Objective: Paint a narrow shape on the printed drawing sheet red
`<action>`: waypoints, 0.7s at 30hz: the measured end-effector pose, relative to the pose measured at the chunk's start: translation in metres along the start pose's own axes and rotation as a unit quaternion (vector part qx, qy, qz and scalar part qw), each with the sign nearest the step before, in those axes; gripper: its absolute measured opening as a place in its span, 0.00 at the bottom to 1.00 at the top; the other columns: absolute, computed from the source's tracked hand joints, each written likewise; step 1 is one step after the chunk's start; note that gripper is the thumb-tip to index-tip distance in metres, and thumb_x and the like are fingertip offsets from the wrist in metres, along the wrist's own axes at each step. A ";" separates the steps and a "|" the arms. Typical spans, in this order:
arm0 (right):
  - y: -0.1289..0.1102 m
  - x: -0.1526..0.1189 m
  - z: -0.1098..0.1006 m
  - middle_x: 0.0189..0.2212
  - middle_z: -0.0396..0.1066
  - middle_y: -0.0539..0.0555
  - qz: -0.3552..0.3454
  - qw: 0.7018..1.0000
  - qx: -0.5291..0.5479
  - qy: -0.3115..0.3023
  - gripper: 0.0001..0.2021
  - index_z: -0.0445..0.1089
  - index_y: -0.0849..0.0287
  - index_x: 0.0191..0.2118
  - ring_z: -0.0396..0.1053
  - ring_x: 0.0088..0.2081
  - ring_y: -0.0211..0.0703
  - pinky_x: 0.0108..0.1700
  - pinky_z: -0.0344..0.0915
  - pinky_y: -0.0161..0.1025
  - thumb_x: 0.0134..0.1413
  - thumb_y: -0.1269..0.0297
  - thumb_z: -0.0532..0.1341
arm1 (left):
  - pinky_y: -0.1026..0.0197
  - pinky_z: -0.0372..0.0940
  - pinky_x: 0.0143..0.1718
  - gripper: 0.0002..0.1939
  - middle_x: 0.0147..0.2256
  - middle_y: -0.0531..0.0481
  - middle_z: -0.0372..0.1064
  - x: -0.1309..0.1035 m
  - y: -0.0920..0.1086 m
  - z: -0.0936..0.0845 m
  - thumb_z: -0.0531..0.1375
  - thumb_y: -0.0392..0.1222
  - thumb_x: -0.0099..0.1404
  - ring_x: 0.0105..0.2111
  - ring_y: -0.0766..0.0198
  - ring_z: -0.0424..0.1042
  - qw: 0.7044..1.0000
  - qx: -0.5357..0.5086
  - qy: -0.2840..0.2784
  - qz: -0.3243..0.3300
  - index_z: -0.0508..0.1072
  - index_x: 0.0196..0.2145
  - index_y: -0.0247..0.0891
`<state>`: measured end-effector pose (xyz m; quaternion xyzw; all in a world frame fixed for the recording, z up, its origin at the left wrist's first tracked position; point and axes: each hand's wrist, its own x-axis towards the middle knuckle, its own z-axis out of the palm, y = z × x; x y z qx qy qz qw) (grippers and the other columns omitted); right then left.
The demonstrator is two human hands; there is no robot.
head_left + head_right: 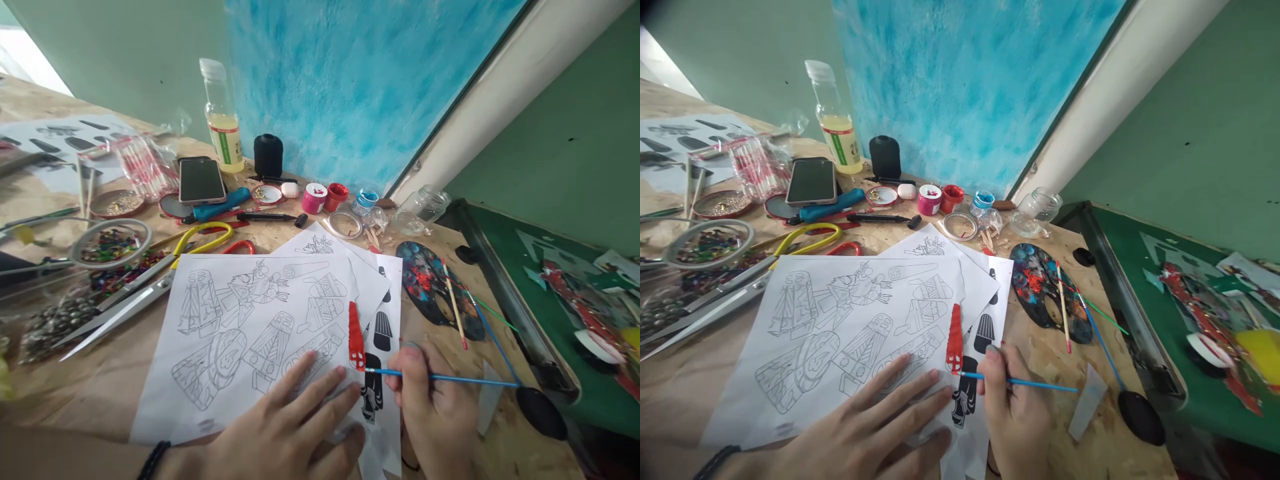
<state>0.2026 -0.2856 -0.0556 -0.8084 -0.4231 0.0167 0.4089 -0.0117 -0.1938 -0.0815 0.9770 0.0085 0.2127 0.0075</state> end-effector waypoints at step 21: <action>-0.002 -0.001 0.002 0.18 0.68 0.45 0.017 1.000 -0.011 -0.001 0.32 0.72 0.51 0.28 0.67 0.18 0.39 0.28 0.67 0.37 0.79 0.37 0.50 | 0.38 0.30 0.83 0.19 0.70 0.50 0.73 0.002 0.000 0.000 0.60 0.55 0.84 0.72 0.51 0.68 1.000 -0.007 0.007 -0.003 0.77 0.66 0.49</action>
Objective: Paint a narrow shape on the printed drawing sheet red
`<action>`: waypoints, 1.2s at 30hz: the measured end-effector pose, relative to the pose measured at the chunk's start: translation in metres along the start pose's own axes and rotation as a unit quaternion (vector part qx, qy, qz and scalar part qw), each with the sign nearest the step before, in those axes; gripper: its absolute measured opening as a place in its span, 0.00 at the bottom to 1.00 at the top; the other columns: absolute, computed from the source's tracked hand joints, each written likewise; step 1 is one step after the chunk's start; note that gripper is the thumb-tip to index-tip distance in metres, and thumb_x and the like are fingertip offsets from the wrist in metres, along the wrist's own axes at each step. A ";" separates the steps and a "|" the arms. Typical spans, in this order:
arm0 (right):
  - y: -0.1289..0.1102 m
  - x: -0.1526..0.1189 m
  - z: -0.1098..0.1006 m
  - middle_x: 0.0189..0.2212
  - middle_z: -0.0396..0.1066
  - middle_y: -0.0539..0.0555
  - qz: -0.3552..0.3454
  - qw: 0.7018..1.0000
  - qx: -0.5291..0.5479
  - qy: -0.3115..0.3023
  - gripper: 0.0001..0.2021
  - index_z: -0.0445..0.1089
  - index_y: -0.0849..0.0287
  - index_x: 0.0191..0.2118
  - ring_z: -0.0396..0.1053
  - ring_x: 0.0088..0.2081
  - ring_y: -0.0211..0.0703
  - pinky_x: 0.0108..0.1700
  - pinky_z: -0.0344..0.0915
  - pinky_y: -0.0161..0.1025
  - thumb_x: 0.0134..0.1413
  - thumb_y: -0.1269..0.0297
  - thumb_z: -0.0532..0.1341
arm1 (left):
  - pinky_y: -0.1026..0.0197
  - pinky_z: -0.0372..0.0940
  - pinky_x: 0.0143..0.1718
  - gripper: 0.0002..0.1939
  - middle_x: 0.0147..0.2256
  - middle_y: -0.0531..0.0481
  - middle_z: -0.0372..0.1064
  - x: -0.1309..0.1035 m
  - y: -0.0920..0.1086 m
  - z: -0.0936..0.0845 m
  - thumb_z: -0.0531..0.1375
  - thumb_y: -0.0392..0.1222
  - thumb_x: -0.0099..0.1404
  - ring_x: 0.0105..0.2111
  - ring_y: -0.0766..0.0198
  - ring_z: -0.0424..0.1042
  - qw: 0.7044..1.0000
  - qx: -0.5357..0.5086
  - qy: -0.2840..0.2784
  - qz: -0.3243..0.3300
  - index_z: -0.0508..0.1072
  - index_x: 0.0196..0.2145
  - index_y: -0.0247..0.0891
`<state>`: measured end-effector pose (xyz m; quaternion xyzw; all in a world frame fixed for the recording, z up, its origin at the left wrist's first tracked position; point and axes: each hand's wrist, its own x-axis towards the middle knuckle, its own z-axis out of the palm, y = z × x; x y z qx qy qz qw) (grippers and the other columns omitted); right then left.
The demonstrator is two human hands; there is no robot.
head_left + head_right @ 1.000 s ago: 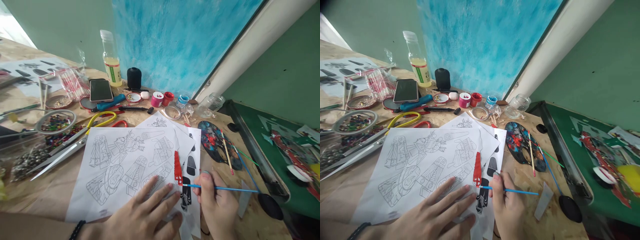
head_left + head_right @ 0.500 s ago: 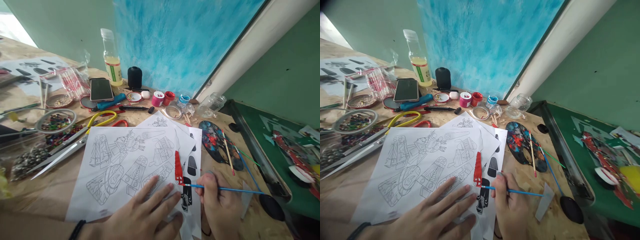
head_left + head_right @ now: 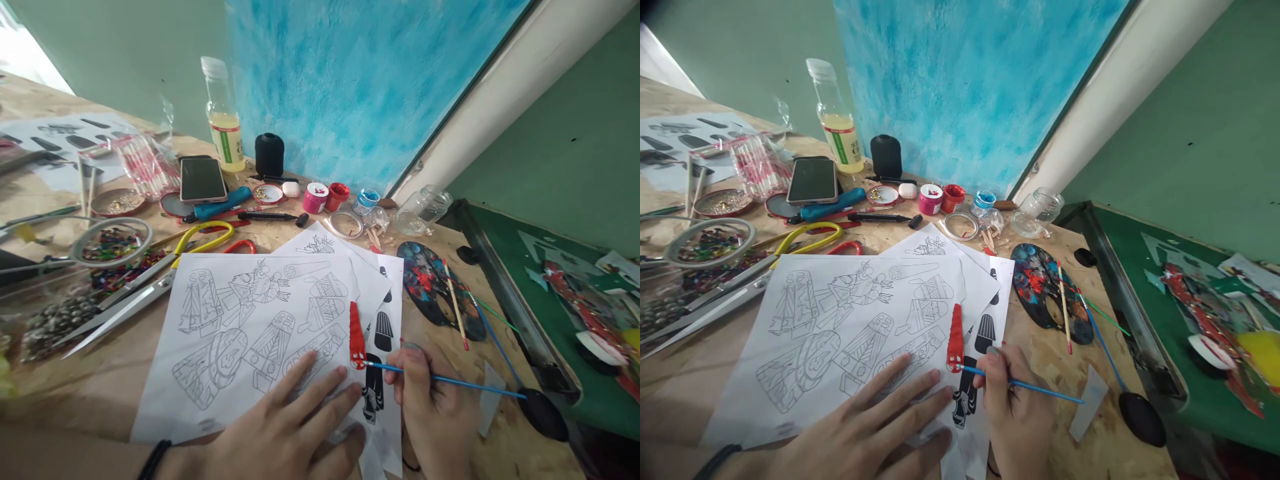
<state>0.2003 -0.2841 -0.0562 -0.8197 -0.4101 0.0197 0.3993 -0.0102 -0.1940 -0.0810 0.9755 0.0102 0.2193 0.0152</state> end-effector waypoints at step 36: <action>-0.005 -0.005 0.001 0.20 0.72 0.45 0.035 0.999 0.018 0.005 0.30 0.71 0.51 0.29 0.69 0.20 0.38 0.31 0.67 0.37 0.79 0.37 0.51 | 0.38 0.41 0.82 0.19 0.71 0.50 0.72 -0.001 0.000 -0.006 0.61 0.55 0.84 0.73 0.51 0.66 1.000 -0.001 -0.007 -0.002 0.77 0.66 0.48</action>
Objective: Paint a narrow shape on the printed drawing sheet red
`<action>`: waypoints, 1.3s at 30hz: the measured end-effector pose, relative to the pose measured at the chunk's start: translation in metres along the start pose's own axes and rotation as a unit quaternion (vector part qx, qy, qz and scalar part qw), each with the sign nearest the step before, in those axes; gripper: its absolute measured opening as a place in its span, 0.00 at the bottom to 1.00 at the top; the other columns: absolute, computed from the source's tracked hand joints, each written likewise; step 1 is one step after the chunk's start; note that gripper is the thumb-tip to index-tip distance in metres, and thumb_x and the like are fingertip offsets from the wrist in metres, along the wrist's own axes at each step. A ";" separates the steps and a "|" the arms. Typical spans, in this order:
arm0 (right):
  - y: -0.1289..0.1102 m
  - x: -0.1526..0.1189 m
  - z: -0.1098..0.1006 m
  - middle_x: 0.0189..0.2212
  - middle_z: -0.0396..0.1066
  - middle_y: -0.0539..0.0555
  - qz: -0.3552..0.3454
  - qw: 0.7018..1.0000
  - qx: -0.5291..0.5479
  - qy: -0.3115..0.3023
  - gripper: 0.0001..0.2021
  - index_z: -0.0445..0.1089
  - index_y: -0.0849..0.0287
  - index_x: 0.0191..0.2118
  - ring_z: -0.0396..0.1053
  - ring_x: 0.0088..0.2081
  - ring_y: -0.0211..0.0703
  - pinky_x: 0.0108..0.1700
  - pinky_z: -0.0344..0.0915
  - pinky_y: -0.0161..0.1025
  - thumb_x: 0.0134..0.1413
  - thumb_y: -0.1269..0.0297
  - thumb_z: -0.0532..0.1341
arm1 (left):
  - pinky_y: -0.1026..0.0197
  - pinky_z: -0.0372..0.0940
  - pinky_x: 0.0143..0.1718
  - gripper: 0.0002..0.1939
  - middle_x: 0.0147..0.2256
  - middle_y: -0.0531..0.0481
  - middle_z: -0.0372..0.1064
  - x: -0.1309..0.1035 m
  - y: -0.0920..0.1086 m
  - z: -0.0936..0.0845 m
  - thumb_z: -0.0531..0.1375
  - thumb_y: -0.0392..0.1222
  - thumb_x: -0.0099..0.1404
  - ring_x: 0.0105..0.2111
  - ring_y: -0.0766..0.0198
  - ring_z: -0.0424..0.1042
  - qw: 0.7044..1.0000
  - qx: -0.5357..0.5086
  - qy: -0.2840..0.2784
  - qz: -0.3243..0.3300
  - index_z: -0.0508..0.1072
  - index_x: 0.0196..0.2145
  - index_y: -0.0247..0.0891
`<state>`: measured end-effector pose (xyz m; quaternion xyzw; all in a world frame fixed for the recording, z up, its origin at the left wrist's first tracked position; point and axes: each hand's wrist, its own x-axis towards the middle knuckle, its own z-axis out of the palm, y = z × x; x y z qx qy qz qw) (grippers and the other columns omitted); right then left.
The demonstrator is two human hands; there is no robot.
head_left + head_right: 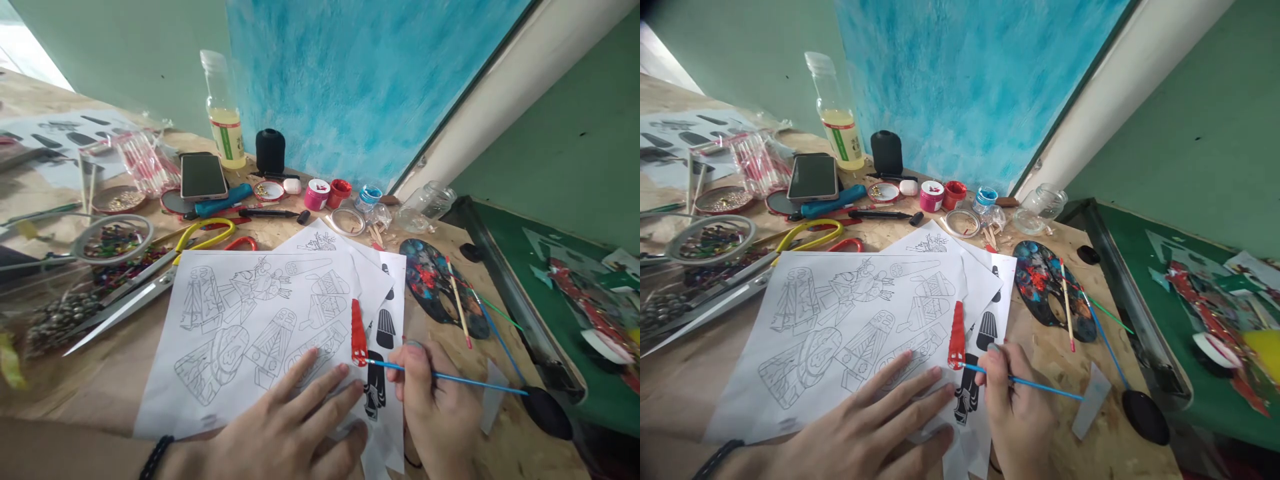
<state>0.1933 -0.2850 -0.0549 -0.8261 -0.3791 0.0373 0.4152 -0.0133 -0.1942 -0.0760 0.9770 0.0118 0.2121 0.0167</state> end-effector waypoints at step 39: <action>0.002 0.001 0.000 0.19 0.71 0.47 -0.003 1.000 -0.004 -0.012 0.30 0.71 0.49 0.29 0.68 0.19 0.41 0.29 0.70 0.39 0.78 0.35 0.51 | 0.38 0.38 0.83 0.18 0.69 0.48 0.73 0.000 -0.001 0.004 0.62 0.52 0.84 0.72 0.50 0.69 1.000 -0.010 0.016 0.000 0.78 0.65 0.47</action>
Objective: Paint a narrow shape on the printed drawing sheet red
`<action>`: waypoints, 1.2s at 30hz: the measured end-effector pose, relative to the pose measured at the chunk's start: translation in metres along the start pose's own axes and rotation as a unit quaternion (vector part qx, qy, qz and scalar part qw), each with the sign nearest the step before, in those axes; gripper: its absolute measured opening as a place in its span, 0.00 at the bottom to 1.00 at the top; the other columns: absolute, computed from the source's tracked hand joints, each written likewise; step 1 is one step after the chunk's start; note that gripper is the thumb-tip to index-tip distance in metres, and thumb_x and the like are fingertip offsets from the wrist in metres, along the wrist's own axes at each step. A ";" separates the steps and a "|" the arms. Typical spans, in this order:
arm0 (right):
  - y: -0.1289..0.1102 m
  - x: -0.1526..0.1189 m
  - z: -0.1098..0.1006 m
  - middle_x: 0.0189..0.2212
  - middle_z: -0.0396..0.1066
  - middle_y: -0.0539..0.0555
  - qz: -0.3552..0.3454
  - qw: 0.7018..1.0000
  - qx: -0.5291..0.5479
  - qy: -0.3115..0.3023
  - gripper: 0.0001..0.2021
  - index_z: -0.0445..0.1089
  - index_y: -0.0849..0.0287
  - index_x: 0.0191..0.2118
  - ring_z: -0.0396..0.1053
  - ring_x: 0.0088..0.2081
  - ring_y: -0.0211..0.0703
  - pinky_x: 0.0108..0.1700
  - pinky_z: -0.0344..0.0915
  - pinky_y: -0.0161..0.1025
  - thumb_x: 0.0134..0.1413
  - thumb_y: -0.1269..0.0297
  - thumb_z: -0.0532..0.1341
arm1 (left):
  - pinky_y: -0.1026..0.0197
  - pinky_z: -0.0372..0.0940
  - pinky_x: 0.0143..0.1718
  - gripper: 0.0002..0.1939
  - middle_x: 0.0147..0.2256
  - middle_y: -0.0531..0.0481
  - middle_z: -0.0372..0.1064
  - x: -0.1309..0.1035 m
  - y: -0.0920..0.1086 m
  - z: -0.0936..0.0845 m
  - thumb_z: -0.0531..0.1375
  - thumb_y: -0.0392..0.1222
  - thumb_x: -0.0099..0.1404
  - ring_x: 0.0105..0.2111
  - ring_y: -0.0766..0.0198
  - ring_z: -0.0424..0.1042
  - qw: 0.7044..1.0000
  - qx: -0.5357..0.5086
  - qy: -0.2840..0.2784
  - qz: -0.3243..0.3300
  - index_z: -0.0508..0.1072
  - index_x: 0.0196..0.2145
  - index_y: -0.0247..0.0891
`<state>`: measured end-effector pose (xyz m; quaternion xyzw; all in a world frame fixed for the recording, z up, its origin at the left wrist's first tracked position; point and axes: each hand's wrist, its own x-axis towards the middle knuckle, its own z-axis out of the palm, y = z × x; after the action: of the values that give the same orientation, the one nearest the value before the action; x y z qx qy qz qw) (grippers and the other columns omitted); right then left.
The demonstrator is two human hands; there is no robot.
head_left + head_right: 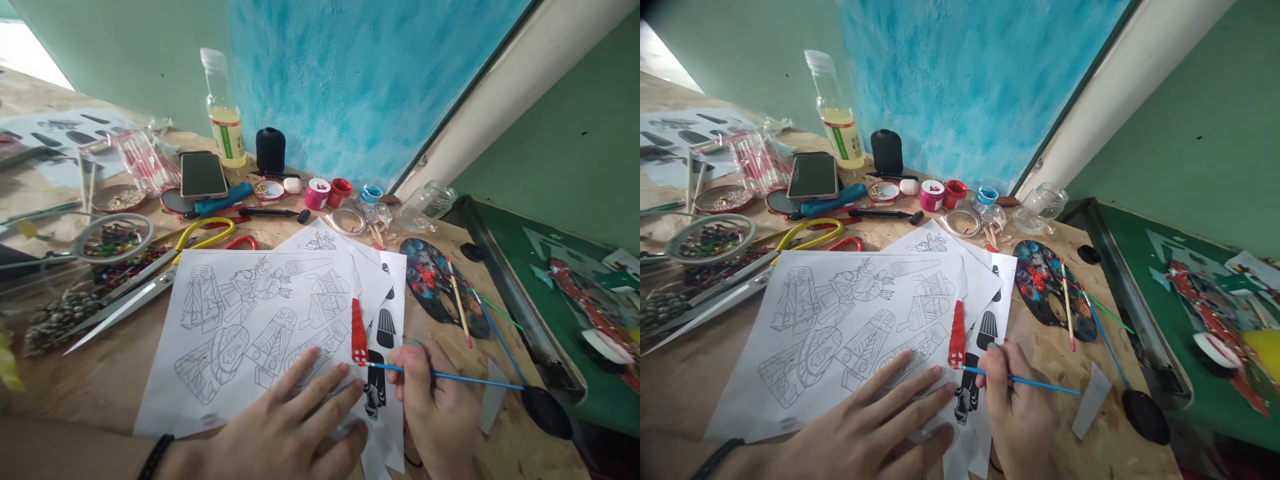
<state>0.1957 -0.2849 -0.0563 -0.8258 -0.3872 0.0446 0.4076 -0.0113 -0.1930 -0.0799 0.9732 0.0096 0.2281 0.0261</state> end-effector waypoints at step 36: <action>0.001 0.004 -0.006 0.17 0.68 0.45 -0.057 0.997 -0.046 0.006 0.27 0.68 0.50 0.27 0.67 0.18 0.39 0.30 0.65 0.38 0.79 0.47 0.50 | 0.36 0.27 0.83 0.19 0.70 0.49 0.73 0.000 0.003 -0.001 0.61 0.55 0.84 0.71 0.50 0.69 1.000 -0.002 -0.001 -0.002 0.78 0.65 0.47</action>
<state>0.2015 -0.2858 -0.0521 -0.8206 -0.4330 -0.0013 0.3730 -0.0119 -0.1959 -0.0789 0.9735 0.0113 0.2266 0.0287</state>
